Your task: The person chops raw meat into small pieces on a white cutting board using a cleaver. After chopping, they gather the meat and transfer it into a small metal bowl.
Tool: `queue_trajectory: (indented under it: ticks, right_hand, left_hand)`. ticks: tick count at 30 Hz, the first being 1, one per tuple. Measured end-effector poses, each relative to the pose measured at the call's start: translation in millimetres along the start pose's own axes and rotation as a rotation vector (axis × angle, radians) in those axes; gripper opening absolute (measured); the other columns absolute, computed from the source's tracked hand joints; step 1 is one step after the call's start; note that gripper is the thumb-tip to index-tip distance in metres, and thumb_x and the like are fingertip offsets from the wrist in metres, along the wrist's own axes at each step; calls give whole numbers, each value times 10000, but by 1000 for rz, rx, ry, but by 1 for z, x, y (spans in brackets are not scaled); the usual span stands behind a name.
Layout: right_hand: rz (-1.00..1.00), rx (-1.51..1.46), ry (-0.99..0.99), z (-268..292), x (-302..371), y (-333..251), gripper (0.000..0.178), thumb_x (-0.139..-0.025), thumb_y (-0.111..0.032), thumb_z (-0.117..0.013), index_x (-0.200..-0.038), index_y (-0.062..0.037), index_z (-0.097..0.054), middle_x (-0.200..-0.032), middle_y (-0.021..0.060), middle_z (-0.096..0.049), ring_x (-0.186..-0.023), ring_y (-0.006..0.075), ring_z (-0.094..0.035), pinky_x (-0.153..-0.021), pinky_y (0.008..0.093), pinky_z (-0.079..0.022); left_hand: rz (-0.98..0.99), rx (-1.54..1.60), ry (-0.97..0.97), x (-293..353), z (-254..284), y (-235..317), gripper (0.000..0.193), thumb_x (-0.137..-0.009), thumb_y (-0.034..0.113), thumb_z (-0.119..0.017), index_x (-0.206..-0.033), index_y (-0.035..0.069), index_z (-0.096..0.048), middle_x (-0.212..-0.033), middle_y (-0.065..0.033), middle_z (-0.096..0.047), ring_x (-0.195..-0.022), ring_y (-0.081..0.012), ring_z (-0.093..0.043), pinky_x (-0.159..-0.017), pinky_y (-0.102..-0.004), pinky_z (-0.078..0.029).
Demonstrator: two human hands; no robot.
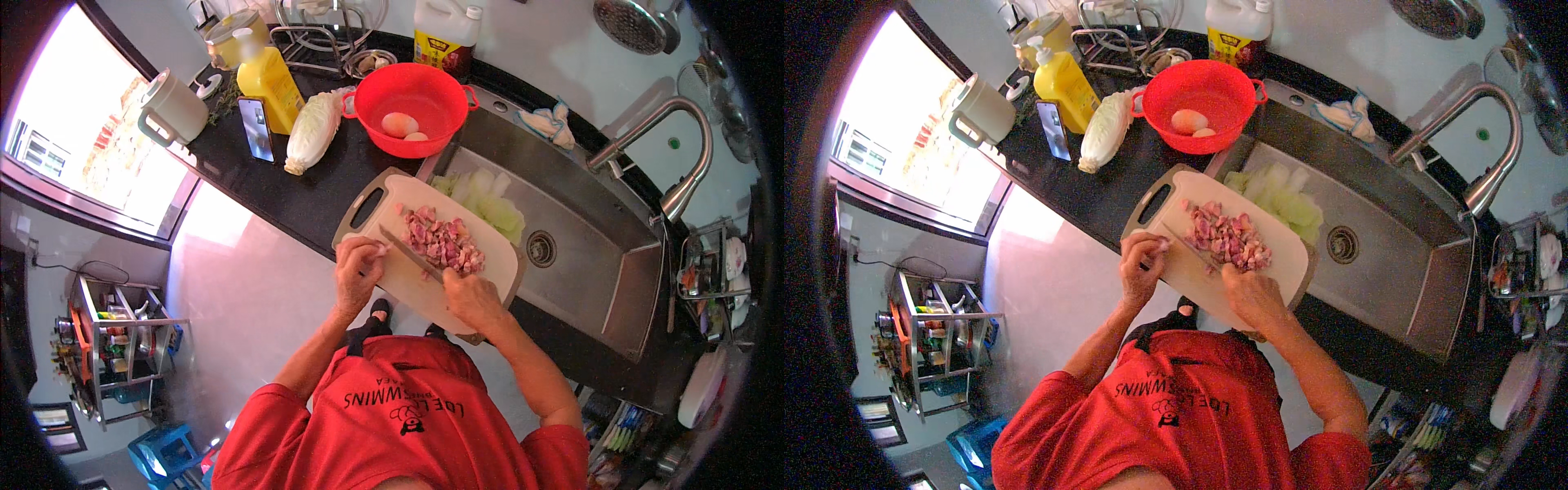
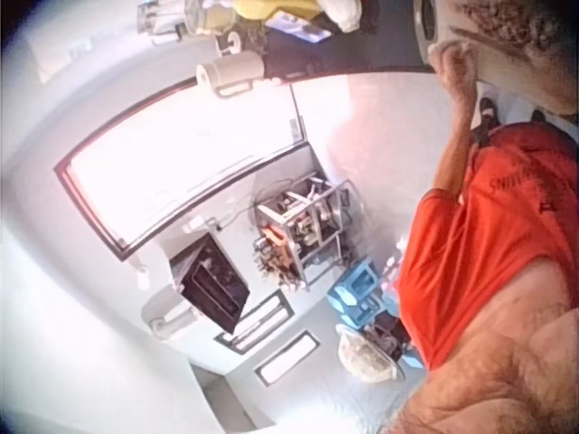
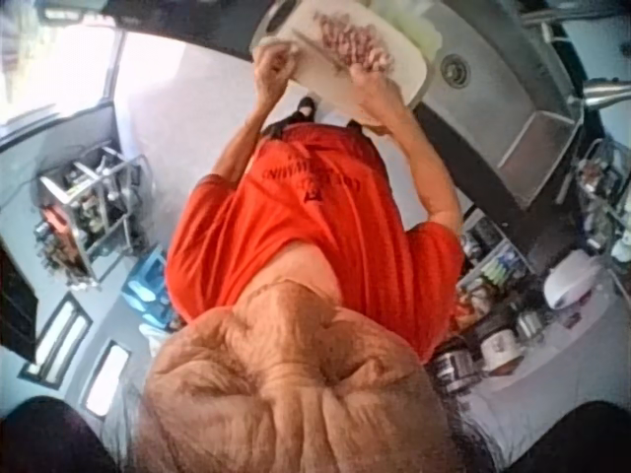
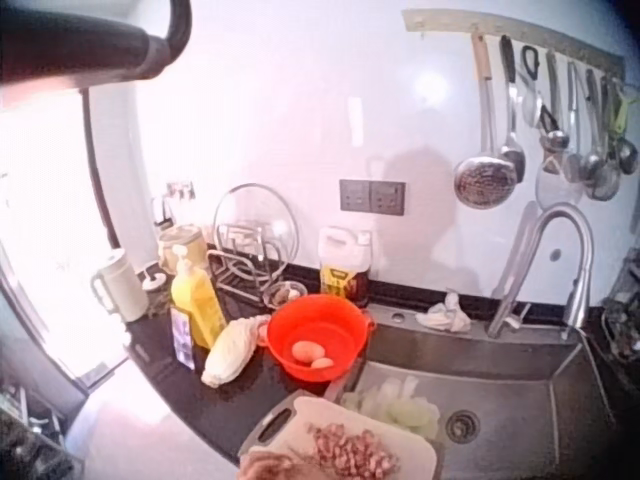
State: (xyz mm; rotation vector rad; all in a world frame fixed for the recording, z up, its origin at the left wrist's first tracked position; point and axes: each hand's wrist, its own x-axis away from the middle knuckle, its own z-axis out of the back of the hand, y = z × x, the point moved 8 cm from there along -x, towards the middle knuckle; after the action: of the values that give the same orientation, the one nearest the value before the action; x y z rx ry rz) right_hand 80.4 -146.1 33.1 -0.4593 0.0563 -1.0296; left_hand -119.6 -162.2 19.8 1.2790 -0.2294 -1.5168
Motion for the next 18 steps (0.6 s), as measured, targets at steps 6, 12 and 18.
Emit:
queue_trajectory:
  ticks: [6,12,18]
  right_hand:
    - [-16,-67,149,17,11,14,86,-868,-111,-493,-864,-33,-456,-610,205,-590,-607,423,-614,-535,512,-476]
    - [97,75,136,13,31,-11,124,-827,-90,-542,-876,-34,-443,-572,183,-592,-552,365,-636,-482,469,-506]
    - [78,58,45,4,31,-18,146,-807,-67,-556,-885,-35,-437,-566,186,-596,-552,352,-647,-478,453,-523]
  left_hand:
    - [-73,14,-117,10,-24,11,277,-684,-20,-712,-937,61,-636,-1035,-95,-560,-975,-288,-547,-834,-381,-463]
    - [-176,-126,-139,7,-24,16,263,-670,9,-722,-915,58,-640,-1031,-96,-566,-984,-318,-544,-831,-410,-474]
    - [-130,-104,-127,3,-24,15,252,-658,4,-720,-890,53,-636,-1024,-97,-586,-979,-321,-557,-839,-411,-476]
